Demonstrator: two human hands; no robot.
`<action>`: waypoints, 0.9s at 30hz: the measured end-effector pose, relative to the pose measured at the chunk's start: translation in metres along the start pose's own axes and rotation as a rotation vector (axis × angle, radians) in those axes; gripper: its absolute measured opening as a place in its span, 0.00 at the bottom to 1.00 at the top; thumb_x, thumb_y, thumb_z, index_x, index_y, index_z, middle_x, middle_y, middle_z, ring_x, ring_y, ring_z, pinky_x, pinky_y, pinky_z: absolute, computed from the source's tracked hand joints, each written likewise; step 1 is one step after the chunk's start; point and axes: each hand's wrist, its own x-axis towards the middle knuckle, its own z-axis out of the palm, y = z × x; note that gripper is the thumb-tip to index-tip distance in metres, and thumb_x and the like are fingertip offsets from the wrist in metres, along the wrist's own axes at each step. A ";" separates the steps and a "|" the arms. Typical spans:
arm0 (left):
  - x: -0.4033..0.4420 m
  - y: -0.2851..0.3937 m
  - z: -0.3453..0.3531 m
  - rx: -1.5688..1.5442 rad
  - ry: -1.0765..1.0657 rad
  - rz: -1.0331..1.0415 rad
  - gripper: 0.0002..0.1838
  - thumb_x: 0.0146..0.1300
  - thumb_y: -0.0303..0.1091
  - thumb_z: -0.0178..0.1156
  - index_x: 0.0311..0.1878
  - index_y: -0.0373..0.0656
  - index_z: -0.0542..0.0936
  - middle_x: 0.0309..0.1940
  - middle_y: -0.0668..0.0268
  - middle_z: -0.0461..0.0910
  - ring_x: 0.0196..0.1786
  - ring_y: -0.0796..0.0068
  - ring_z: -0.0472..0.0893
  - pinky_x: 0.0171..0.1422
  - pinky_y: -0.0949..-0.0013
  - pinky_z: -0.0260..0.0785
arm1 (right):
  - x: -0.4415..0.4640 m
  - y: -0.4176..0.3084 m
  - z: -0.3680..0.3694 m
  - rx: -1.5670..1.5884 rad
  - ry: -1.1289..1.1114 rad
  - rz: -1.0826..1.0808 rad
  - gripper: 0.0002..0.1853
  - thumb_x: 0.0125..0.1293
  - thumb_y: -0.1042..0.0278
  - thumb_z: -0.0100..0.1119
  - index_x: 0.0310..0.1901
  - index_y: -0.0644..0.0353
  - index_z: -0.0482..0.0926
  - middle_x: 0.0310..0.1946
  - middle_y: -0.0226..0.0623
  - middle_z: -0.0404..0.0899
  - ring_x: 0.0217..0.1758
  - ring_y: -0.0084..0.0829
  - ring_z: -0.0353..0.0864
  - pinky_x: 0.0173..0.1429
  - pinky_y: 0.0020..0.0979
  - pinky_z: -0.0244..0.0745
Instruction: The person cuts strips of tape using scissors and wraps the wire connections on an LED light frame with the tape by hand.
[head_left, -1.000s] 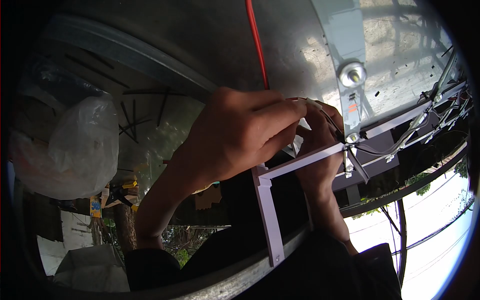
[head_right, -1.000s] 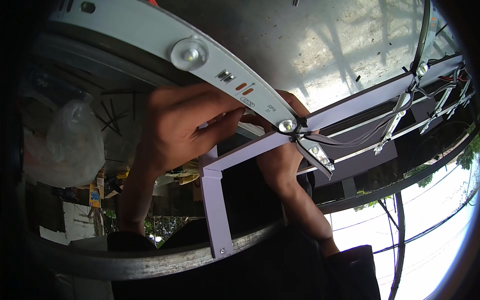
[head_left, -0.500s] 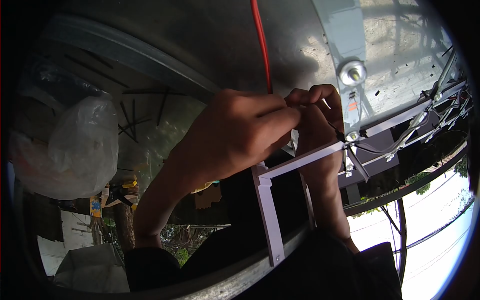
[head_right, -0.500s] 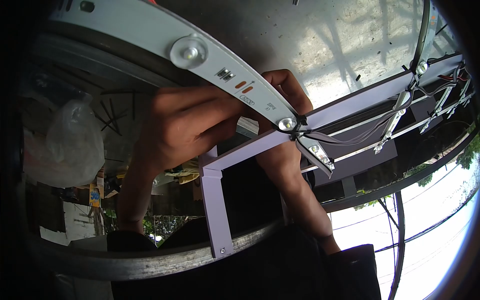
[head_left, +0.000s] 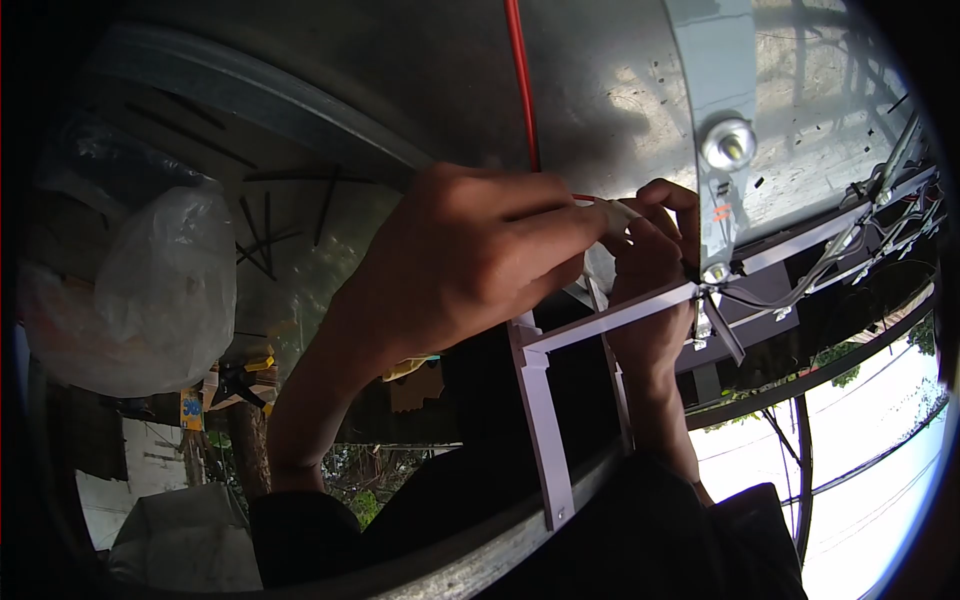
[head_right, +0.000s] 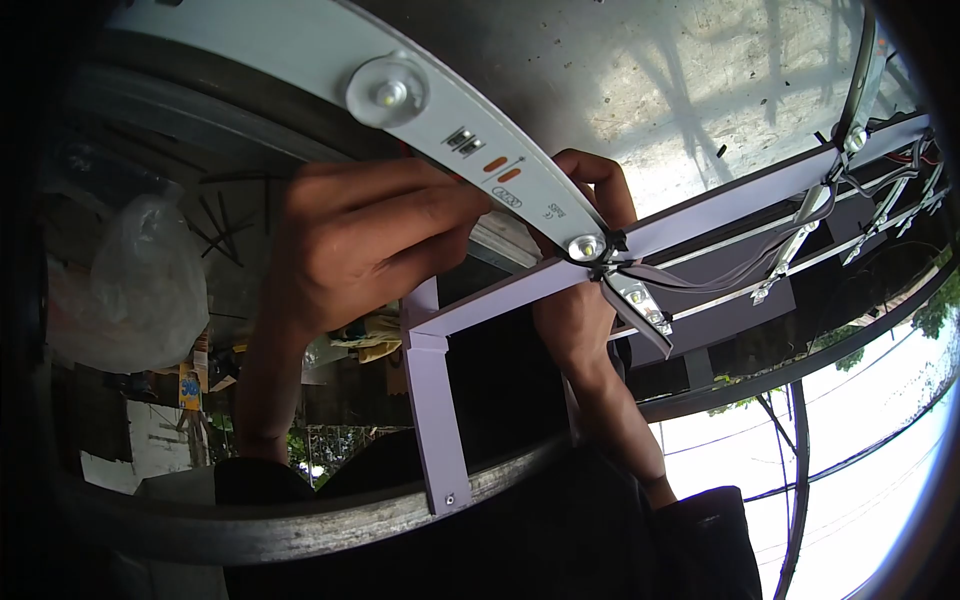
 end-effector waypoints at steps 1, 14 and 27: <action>0.000 0.001 0.000 0.010 -0.015 -0.020 0.18 0.39 0.18 0.70 0.39 0.38 0.86 0.34 0.64 0.84 0.30 0.72 0.84 0.30 0.72 0.78 | 0.000 0.000 0.000 0.000 -0.001 0.000 0.12 0.70 0.70 0.47 0.51 0.67 0.66 0.45 0.43 0.75 0.49 0.33 0.79 0.58 0.34 0.74; -0.001 0.000 0.005 -0.028 -0.104 -0.068 0.15 0.43 0.19 0.69 0.38 0.39 0.85 0.30 0.65 0.82 0.28 0.72 0.82 0.29 0.70 0.75 | 0.002 0.007 0.008 0.083 0.099 -0.191 0.12 0.68 0.72 0.52 0.48 0.72 0.72 0.46 0.38 0.68 0.51 0.31 0.76 0.56 0.31 0.72; 0.007 -0.002 0.003 -0.039 -0.074 -0.095 0.10 0.49 0.22 0.67 0.37 0.37 0.82 0.28 0.63 0.79 0.27 0.66 0.81 0.30 0.67 0.73 | 0.001 0.008 -0.004 0.193 0.008 -0.068 0.21 0.56 0.70 0.69 0.48 0.67 0.70 0.41 0.37 0.75 0.44 0.22 0.78 0.47 0.24 0.77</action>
